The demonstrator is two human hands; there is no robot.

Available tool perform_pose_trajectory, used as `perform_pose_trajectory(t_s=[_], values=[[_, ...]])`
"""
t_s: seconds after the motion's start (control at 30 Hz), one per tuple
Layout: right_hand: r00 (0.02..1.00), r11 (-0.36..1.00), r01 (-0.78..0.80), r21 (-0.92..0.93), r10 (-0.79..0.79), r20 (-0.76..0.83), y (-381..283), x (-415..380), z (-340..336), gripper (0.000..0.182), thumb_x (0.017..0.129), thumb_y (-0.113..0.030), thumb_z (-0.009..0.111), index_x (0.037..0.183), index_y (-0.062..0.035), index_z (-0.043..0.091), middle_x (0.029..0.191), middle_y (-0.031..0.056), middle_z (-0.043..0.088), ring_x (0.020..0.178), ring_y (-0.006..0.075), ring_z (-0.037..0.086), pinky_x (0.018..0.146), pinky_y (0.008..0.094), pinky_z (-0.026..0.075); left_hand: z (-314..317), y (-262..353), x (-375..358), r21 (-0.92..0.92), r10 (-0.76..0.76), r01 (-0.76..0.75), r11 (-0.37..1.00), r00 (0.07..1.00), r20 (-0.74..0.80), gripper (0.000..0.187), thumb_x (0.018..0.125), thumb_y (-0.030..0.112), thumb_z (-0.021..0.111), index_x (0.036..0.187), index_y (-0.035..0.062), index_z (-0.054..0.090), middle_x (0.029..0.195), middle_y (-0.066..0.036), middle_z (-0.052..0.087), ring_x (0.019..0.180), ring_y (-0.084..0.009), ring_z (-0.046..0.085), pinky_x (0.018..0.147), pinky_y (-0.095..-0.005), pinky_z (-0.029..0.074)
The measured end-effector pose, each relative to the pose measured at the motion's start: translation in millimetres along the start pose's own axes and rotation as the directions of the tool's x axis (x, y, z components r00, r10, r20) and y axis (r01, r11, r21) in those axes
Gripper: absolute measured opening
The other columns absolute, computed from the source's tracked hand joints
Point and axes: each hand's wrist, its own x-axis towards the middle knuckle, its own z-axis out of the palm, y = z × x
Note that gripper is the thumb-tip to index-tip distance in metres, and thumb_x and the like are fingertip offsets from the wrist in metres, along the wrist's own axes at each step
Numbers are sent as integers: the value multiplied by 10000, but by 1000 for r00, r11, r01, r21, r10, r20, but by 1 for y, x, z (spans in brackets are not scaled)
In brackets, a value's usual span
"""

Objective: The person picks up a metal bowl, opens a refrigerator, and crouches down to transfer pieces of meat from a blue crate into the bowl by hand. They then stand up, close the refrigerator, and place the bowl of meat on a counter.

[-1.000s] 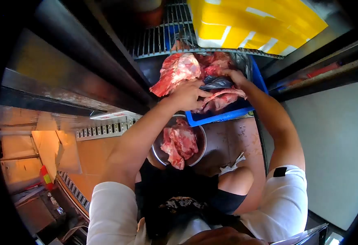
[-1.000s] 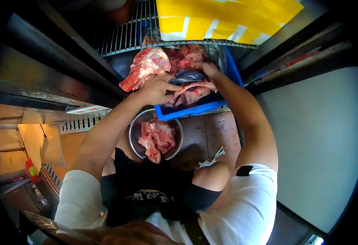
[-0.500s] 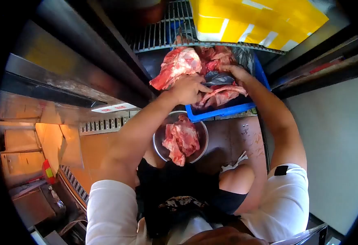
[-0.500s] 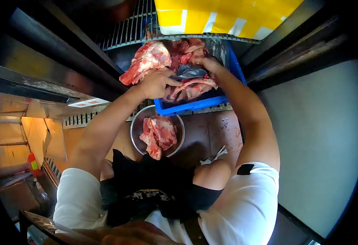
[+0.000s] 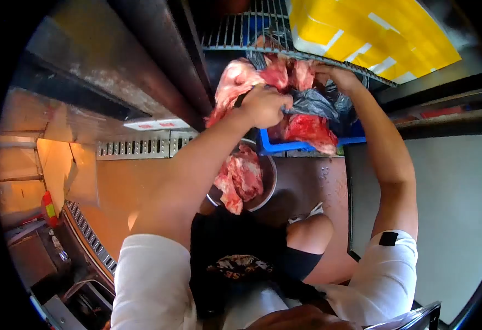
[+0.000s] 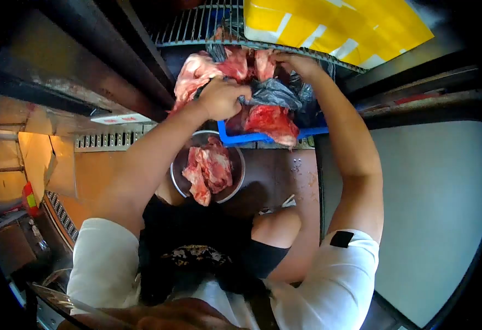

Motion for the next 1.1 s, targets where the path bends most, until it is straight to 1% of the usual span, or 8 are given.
perform_pose_trajectory(t_s=[0.27,0.43,0.53,0.67,0.73,0.9,0.97,1.1], values=[[975,949,182,258,-139,-174,27,-3,49,592,756,-100,771,1298,-66,536,1168,43,617,1049,170,586,902,300,459,8,1,-1,40,48,-44,998,994,-96,301,733,160,594,1033,159,615,913,-133,681,979,-311,619,1034,-432,358],[977,961,199,-191,-180,114,6,-37,89,535,769,-137,719,1265,-38,545,1114,56,624,1031,147,557,898,291,457,20,-4,-4,-204,-18,-78,976,902,-432,392,717,78,601,1108,96,573,1067,-141,569,1084,-337,546,951,-440,396],[862,623,482,-617,-463,206,8,-67,125,532,773,-85,635,1282,-14,503,1297,230,528,1166,348,547,1002,386,433,16,8,-13,-101,-35,-42,994,753,-658,498,705,80,614,1199,114,560,1077,-118,574,1113,-340,514,973,-454,374],[818,570,493,-658,-561,127,-3,-80,133,469,796,-97,602,1259,-42,548,1289,245,545,1155,366,563,997,401,444,18,0,-6,43,45,-24,999,783,-620,413,685,127,658,1098,119,646,1053,-109,575,1086,-315,513,987,-476,365],[954,720,285,-633,-146,263,-11,-63,96,374,842,-111,555,1209,-72,611,1187,205,625,1109,375,584,981,411,457,23,-3,-4,-14,-7,-2,1000,804,-594,351,674,153,673,1024,119,665,1055,-115,575,1071,-321,521,991,-472,365],[875,290,343,-893,-444,192,21,-29,26,302,846,-131,545,1105,-103,696,1089,180,677,1022,338,643,908,431,502,21,-5,-6,-3,-40,45,999,847,-530,305,678,156,679,978,109,652,1064,-126,572,1045,-332,530,1020,-479,356],[985,-142,140,-980,124,123,19,-26,23,290,836,-80,543,1079,-87,702,1142,150,671,1061,333,631,892,418,501,22,-5,-6,-5,-39,42,999,852,-521,301,678,145,678,975,106,650,1069,-126,571,1047,-333,530,1027,-478,353],[948,-263,138,-955,315,51,2,-36,37,303,842,-97,543,1095,-89,710,1149,113,682,1080,279,640,872,393,513,24,-7,-4,-23,-37,29,999,860,-508,300,674,104,673,973,109,646,1093,-121,566,1069,-334,523,1054,-474,336]])
